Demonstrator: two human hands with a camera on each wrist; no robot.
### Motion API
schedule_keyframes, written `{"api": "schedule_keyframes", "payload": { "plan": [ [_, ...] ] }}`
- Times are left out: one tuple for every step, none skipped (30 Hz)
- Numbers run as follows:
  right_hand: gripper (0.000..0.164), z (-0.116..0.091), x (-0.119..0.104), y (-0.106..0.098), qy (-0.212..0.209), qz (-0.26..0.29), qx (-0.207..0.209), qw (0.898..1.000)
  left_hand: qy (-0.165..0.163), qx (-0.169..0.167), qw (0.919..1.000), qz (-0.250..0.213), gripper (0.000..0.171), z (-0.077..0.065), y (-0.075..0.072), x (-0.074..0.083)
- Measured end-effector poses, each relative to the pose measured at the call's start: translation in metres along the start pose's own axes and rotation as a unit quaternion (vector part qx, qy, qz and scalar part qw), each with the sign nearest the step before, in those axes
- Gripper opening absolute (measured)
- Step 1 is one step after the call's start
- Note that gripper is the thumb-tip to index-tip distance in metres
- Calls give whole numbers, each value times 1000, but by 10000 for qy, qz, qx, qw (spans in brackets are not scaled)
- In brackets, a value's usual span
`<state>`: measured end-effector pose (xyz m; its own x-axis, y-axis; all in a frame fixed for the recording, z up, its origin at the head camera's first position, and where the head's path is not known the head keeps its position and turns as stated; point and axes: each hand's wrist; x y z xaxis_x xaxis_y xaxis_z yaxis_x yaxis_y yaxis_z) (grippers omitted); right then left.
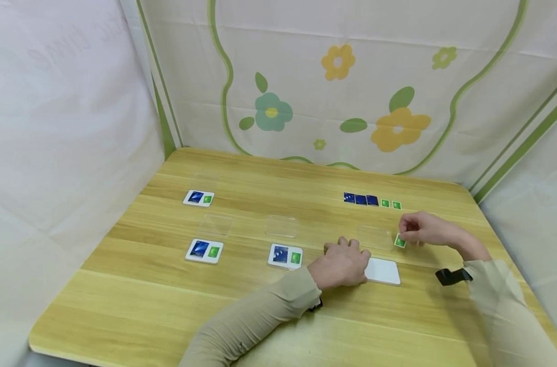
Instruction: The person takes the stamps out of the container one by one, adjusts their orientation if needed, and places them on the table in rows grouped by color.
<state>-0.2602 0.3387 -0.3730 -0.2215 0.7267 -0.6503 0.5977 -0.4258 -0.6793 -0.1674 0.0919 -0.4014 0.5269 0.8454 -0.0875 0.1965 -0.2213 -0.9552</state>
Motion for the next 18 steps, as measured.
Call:
{"api": "schedule_keyframes", "payload": {
  "plan": [
    [17, 1, 1, -1, 5, -19, 9, 10000, -4, -2, 10000, 2, 47, 0, 0, 0],
    [17, 2, 1, -3, 42, -36, 28, 10000, -9, -1, 10000, 7, 47, 0, 0, 0],
    [17, 3, 2, -4, 85, -58, 42, 9999, -14, 1, 10000, 5, 47, 0, 0, 0],
    [17, 4, 3, -6, 120, -74, 52, 9999, -18, 3, 10000, 8, 47, -1, 0, 0],
    [18, 5, 4, -7, 164, -89, 58, 9998, -20, 5, 10000, 9, 47, -1, 0, 0],
    [18, 6, 4, -9, 211, -86, 64, 9997, -21, 3, 10000, 14, 48, -1, 0, 0],
    [18, 7, 5, -10, 245, -77, 62, 9997, -20, 3, 10000, 15, 48, -1, 0, 0],
    [18, 8, 6, -12, 306, -56, 56, 9995, -19, 4, 10000, 18, 48, -1, 0, 0],
    [18, 9, 7, -13, 334, -50, 46, 9994, -18, -2, 10000, 21, 48, -1, 0, 0],
    [18, 10, 8, -15, 358, -40, 38, 9993, -18, -7, 10000, 24, 48, -2, 0, 0],
    [17, 11, 8, -16, 376, -32, 28, 9993, -20, -11, 10000, 22, 48, -2, 0, 0],
    [17, 12, 9, -18, 379, -22, 18, 9993, -23, -16, 10000, 19, 48, -2, 0, 0],
    [17, 13, 10, -19, 377, -36, 12, 9993, -30, -21, 10000, 12, 48, -2, 0, 0],
    [17, 14, 11, -20, 385, -46, 11, 9992, -38, -24, 10000, 8, 48, -2, 0, 0],
    [18, 14, 12, -21, 376, -67, 19, 9993, -44, -29, 10000, 3, 48, -2, 0, 1],
    [18, 15, 12, -22, 359, -87, 24, 9993, -52, -33, 10000, -2, 48, -2, 0, 1],
    [18, 16, 13, -23, 351, -100, 29, 9993, -58, -38, 10000, -3, 48, -1, 0, 1],
    [18, 17, 13, -24, 352, -112, 40, 9993, -62, -43, 10000, 1, 48, -1, 0, 1]
  ]
}}
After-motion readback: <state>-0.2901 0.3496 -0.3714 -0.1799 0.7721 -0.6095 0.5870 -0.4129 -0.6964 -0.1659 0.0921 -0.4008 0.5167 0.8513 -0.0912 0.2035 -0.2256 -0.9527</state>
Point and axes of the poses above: each hand's wrist, its own z-axis towards the middle knuckle, its own y-axis out of the palm, x = y × z, and after that the axes turned 4 degrees about z, right-handed
